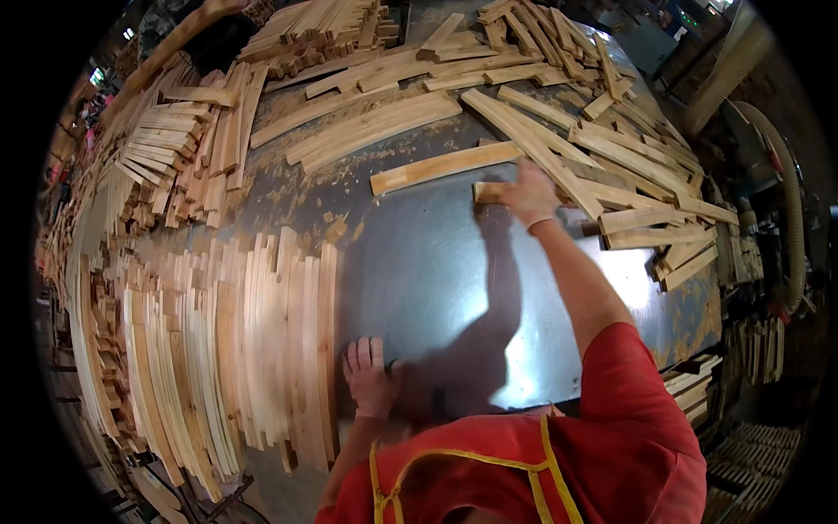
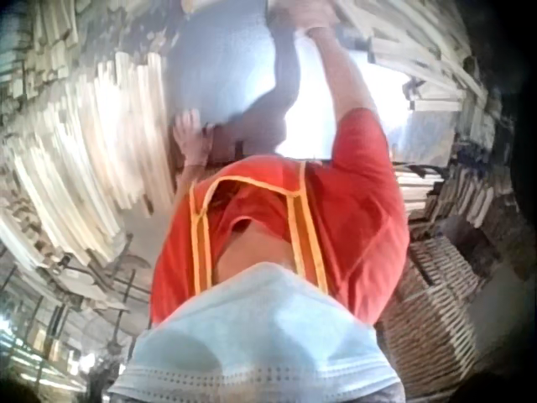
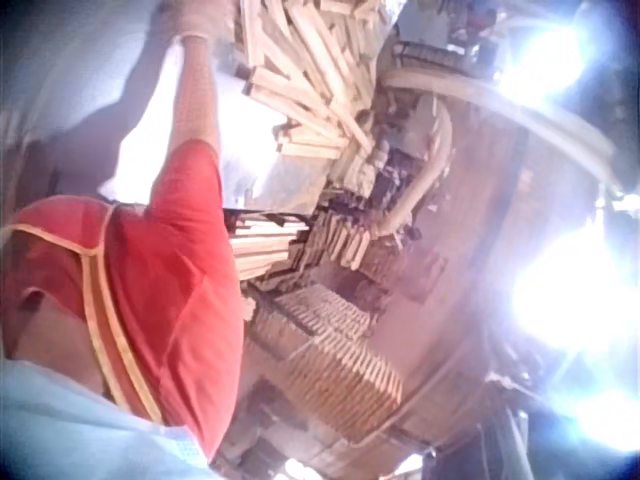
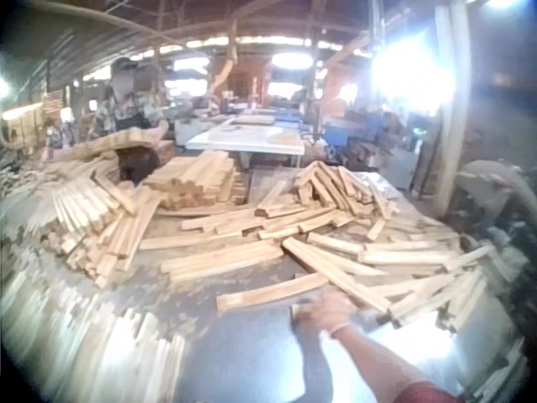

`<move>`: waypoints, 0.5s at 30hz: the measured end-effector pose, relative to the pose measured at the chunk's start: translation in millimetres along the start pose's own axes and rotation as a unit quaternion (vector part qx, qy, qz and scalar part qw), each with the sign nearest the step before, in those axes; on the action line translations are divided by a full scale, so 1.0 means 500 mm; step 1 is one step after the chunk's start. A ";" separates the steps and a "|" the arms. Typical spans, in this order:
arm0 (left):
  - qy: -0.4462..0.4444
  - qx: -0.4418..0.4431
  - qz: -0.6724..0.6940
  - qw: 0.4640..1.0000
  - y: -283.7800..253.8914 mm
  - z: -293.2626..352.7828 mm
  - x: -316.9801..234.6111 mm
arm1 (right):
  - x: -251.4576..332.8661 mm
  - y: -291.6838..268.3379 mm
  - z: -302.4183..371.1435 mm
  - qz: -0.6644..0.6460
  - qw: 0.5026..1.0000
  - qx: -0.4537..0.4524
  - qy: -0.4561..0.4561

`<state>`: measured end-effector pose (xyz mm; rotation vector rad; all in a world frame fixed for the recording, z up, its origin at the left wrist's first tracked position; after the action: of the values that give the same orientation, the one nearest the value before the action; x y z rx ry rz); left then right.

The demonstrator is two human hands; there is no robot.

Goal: The person repeatedly picks up thin wooden planks from a scattered pile on a metal table and stacks them neatly. They handle the planks one by one or in small groups, aligning them into a growing stack on the left side of the table.

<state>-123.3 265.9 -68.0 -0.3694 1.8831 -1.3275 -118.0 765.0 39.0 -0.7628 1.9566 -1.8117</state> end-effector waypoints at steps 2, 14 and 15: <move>-0.002 0.007 -0.007 1.000 0.005 -0.007 -0.004 | -0.122 -0.012 -0.065 0.107 0.992 -0.071 0.003; -0.051 0.057 -0.032 0.997 0.016 -0.017 0.000 | 0.033 0.092 -0.203 0.171 0.947 -0.162 -0.217; -0.052 0.061 -0.031 0.996 0.015 -0.018 0.000 | 0.024 0.120 -0.219 0.167 0.963 -0.084 -0.195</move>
<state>-128.4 274.7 -73.6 -0.4289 1.7070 -1.4302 -201.6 846.4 -7.4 -0.7214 1.8531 -1.2097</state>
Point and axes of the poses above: each hand's wrist, its own z-axis away from the middle knuckle, its own y-axis out of the palm, x = y × z, the point moved 9 cm from there along -z, towards the middle knuckle, and after that the axes turned 14 degrees about z, right-handed, at the moved point
